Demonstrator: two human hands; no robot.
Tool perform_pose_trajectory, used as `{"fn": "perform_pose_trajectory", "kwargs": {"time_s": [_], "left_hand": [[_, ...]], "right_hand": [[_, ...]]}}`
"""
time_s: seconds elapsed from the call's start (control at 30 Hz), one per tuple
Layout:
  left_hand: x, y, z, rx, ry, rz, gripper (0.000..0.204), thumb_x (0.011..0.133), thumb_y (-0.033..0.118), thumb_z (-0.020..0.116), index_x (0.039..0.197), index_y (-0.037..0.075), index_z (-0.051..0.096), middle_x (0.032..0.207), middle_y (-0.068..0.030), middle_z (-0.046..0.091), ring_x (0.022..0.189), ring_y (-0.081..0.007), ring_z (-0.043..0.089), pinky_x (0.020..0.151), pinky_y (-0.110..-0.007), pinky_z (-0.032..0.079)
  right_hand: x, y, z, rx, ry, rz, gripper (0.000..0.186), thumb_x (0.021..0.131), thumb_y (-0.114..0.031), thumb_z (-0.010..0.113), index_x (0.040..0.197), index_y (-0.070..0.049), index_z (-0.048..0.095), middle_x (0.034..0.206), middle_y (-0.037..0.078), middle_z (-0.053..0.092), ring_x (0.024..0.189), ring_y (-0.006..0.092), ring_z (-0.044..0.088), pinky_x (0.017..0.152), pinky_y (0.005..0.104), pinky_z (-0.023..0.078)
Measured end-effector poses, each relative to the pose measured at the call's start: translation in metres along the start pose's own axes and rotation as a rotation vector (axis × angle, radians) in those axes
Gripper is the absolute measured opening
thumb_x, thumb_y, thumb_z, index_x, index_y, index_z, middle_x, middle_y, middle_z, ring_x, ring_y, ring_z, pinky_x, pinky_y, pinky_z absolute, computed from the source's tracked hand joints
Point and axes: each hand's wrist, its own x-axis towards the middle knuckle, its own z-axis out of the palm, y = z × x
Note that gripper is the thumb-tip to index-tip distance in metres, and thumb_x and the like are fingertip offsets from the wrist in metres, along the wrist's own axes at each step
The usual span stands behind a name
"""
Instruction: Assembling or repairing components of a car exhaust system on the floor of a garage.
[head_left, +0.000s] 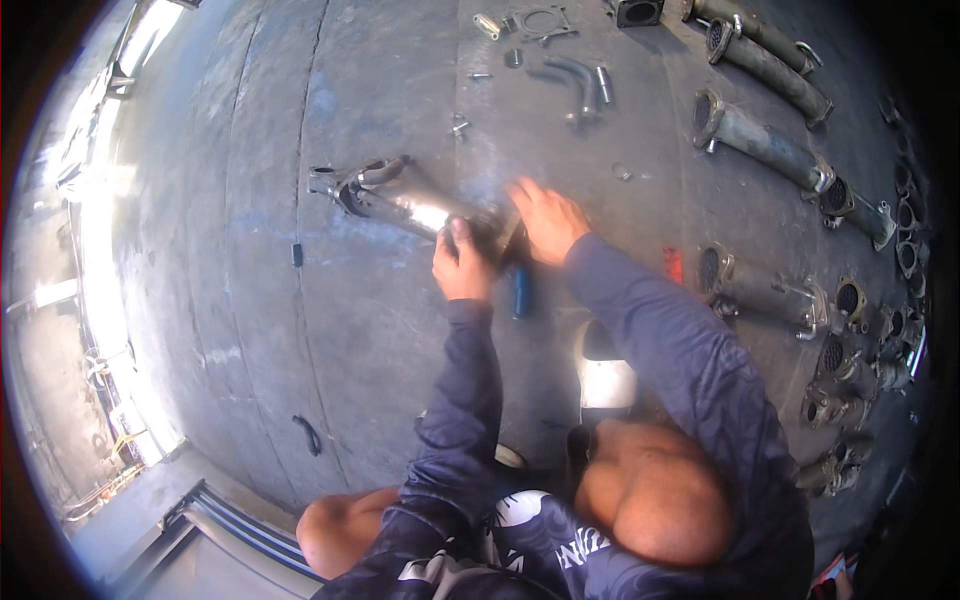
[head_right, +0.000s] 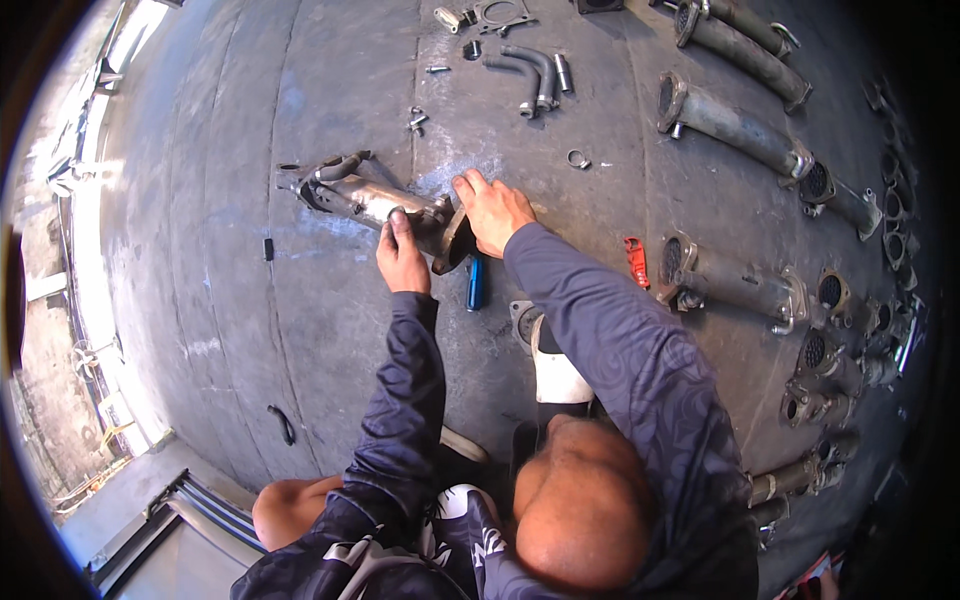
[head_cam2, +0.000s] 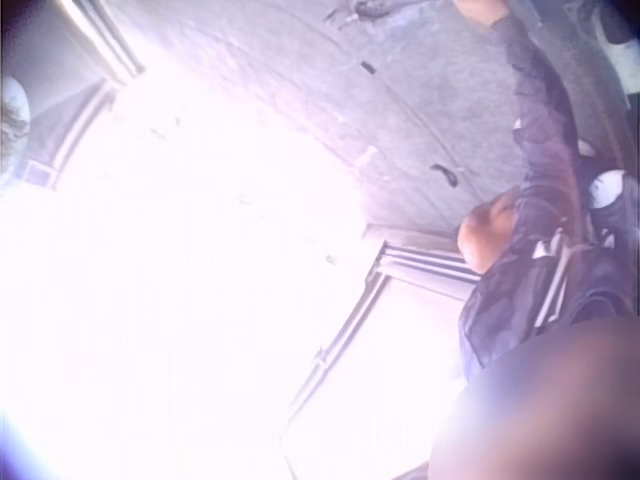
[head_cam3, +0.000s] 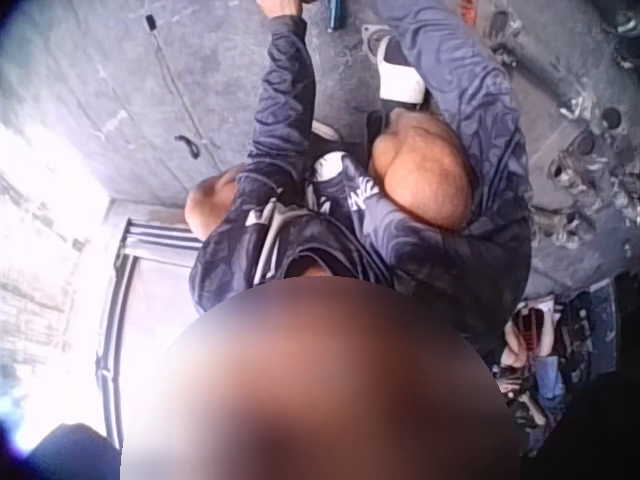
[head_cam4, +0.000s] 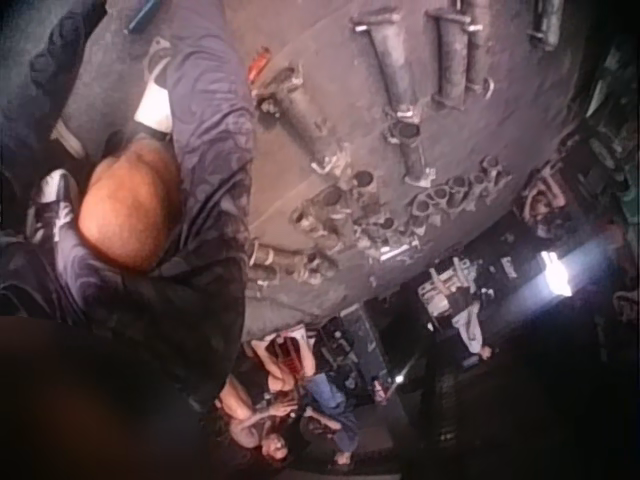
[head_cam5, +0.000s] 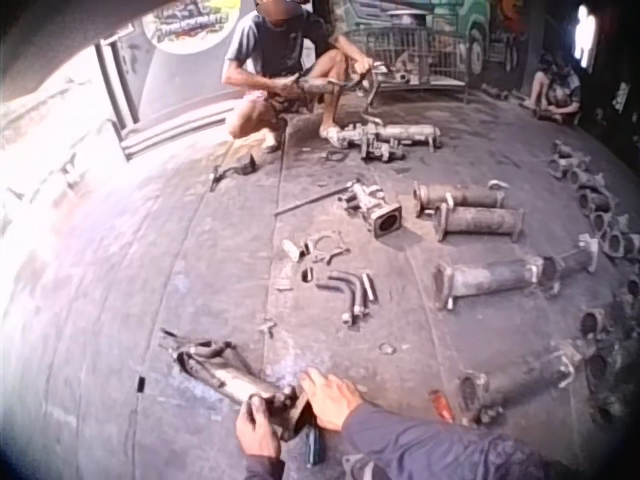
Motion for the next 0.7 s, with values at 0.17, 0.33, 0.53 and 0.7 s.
{"fn": "perform_pose_trajectory", "kwargs": {"time_s": [0.17,0.33,0.53,0.7], "left_hand": [[0.041,0.052,-0.022,0.497,-0.573,0.019,0.042,0.08,0.038,0.075,0.09,-0.002,0.069,0.071,-0.0079,0.069,0.06,-0.0155,0.064,0.057,-0.028,0.049],[0.06,0.063,-0.008,0.6,-0.853,-0.352,0.05,0.084,0.046,0.068,0.087,-0.003,0.069,0.066,-0.0069,0.066,0.052,-0.014,0.061,0.049,-0.027,0.045],[0.057,0.03,-0.026,0.822,-0.705,0.533,0.034,0.083,0.032,0.066,0.079,-0.002,0.067,0.069,-0.0219,0.064,0.058,-0.0339,0.065,0.054,-0.039,0.05],[0.061,0.042,-0.019,1.116,-0.933,0.867,0.021,0.083,0.025,0.06,0.08,0.005,0.061,0.068,-0.0177,0.063,0.063,-0.034,0.065,0.055,-0.043,0.052]], "right_hand": [[0.024,-0.002,-0.002,-0.301,-0.135,-0.063,0.029,0.083,-0.01,0.055,0.112,-0.007,0.057,0.116,0.01,0.059,0.098,0.0282,0.064,0.078,0.0389,0.053],[0.052,0.008,0.013,-0.366,-0.198,-0.167,0.017,0.083,-0.016,0.057,0.086,-0.01,0.072,0.086,0.007,0.071,0.083,0.0256,0.07,0.069,0.0375,0.055],[0.061,0.001,-0.001,-0.483,-0.314,-0.211,0.016,0.081,-0.017,0.058,0.083,-0.013,0.074,0.085,0.008,0.071,0.082,0.025,0.07,0.069,0.0367,0.055],[0.061,0.005,0.007,-0.469,-0.296,-0.163,0.016,0.081,-0.017,0.059,0.081,-0.013,0.074,0.083,0.007,0.072,0.081,0.025,0.071,0.068,0.0368,0.055]]}}
